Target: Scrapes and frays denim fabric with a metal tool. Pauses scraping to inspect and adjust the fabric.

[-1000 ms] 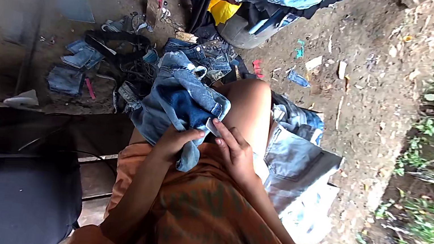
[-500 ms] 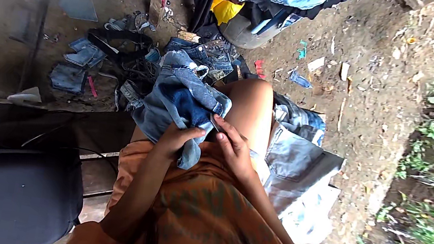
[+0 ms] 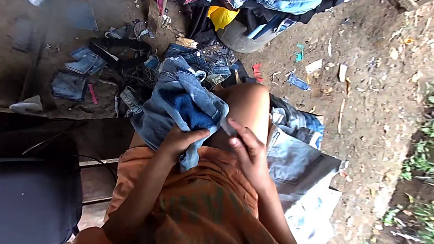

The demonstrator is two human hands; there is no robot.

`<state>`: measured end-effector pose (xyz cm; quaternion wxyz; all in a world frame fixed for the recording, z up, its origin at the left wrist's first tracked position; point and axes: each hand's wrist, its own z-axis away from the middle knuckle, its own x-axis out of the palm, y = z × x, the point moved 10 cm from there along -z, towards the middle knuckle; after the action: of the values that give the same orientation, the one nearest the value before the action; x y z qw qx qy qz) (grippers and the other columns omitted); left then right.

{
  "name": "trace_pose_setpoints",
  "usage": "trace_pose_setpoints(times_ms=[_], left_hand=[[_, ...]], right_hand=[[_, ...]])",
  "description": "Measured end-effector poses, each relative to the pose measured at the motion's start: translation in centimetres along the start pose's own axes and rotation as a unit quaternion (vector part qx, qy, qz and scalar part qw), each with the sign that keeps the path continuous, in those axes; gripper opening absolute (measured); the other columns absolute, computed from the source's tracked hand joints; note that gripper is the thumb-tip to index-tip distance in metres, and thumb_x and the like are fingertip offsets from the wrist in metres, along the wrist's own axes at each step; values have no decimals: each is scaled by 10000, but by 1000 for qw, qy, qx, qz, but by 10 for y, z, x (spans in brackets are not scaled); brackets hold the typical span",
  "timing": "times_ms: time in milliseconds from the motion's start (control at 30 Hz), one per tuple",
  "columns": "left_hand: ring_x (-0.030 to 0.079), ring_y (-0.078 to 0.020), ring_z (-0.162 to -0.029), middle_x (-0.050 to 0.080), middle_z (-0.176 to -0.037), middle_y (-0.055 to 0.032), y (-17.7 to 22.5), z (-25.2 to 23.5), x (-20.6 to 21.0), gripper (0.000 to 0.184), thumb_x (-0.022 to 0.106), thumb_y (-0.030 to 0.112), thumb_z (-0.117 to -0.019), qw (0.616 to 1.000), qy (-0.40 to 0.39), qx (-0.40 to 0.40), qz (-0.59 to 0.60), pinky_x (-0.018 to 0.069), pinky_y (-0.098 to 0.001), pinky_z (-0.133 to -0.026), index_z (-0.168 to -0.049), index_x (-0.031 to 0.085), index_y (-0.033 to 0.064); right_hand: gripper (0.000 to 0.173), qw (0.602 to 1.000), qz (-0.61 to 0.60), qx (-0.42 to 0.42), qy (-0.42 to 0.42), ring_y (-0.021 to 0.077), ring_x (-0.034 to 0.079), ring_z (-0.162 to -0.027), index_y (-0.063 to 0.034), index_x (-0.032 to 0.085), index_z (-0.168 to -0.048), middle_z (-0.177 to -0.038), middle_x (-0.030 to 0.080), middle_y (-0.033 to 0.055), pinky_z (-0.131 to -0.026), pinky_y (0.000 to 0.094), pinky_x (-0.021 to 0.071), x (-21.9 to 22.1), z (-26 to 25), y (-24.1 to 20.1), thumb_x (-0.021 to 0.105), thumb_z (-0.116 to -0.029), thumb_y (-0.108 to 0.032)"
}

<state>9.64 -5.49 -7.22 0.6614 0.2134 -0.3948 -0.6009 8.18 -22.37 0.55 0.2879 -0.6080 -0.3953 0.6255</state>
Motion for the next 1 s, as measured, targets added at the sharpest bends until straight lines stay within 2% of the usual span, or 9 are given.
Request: trace_pose_setpoints(times_ms=[67, 200, 333, 400, 467, 600, 733, 833, 1000], left_hand=[[698, -48, -818, 725, -864, 4, 3, 3, 0, 295, 722, -92, -824, 1000, 2, 11, 12, 592, -239, -805, -1082, 631, 18], [696, -50, -841, 721, -882, -2, -1, 3, -2, 282, 702, -86, -830, 1000, -6, 16, 15, 589, -250, -822, -1080, 624, 20], [700, -44, -815, 726, -855, 12, 4, 3, -3, 275, 683, -106, -828, 999, 0, 18, 37, 595, -237, -805, -1061, 626, 29], [702, -42, -802, 727, -841, 19, 6, 2, -5, 262, 678, -105, -835, 999, 0, 12, 42, 595, -232, -794, -1050, 625, 35], [700, -49, -794, 723, -841, 14, 4, 3, -6, 256, 673, -105, -851, 999, 2, -5, 41, 595, -233, -783, -1060, 620, 33], [700, -32, -789, 727, -829, 36, 10, 3, -11, 265, 661, -103, -823, 999, 4, 37, 35, 596, -229, -786, -1038, 621, 47], [698, -34, -810, 720, -840, 36, 8, 5, -10, 259, 681, -79, -808, 999, 18, 46, 17, 594, -237, -808, -1028, 618, 43], [687, -32, -817, 706, -846, 28, 7, 7, -9, 248, 672, -82, -808, 999, 35, 32, -7, 585, -236, -814, -1024, 612, 25], [687, -17, -815, 705, -842, 42, 8, 10, -4, 258, 675, -84, -812, 998, 43, 27, -29, 586, -225, -813, -1033, 604, 29]], right_hand=[[412, 999, 29, 10, -43, 198, 716, -920, -67, 628, -1390, -1134, 726, 151, -807, 395, 596, 23, 2, 1, 541, -1050, -282], [337, 994, 99, -32, 31, 235, 721, -814, -123, 728, -1276, -1008, 737, 139, -682, 400, 594, 40, 3, 8, 522, -1050, -264], [345, 993, -89, 39, 62, 67, 679, -1003, -3, 679, -1301, -1196, 724, 107, -916, 266, 545, 19, -7, 18, 493, -1062, -168], [367, 976, -173, 93, 89, -49, 555, -739, -6, 623, -1358, -1038, 698, -11, -679, 146, 479, 3, -13, 29, 460, -1061, -145], [402, 958, -234, 152, 74, -38, 445, -570, -82, 584, -1417, -830, 601, -80, -503, 138, 386, -4, -13, 37, 438, -1053, -170], [414, 952, -256, 156, -64, -70, 474, -614, -8, 552, -1364, -806, 580, -120, -549, 120, 408, 18, -6, 29, 509, -1019, -232], [477, 984, -150, 72, -57, -25, 548, -717, 65, 537, -1383, -865, 623, -17, -684, 166, 494, 33, -1, 28, 560, -1020, -242], [478, 998, -41, 27, -34, 147, 686, -808, 27, 603, -1360, -1017, 729, 138, -753, 351, 582, 39, 1, 24, 564, -1026, -314], [447, 1000, -16, 25, -3, 226, 714, -870, 0, 652, -1328, -1044, 731, 164, -780, 415, 588, 34, 2, 24, 513, -1053, -325]])
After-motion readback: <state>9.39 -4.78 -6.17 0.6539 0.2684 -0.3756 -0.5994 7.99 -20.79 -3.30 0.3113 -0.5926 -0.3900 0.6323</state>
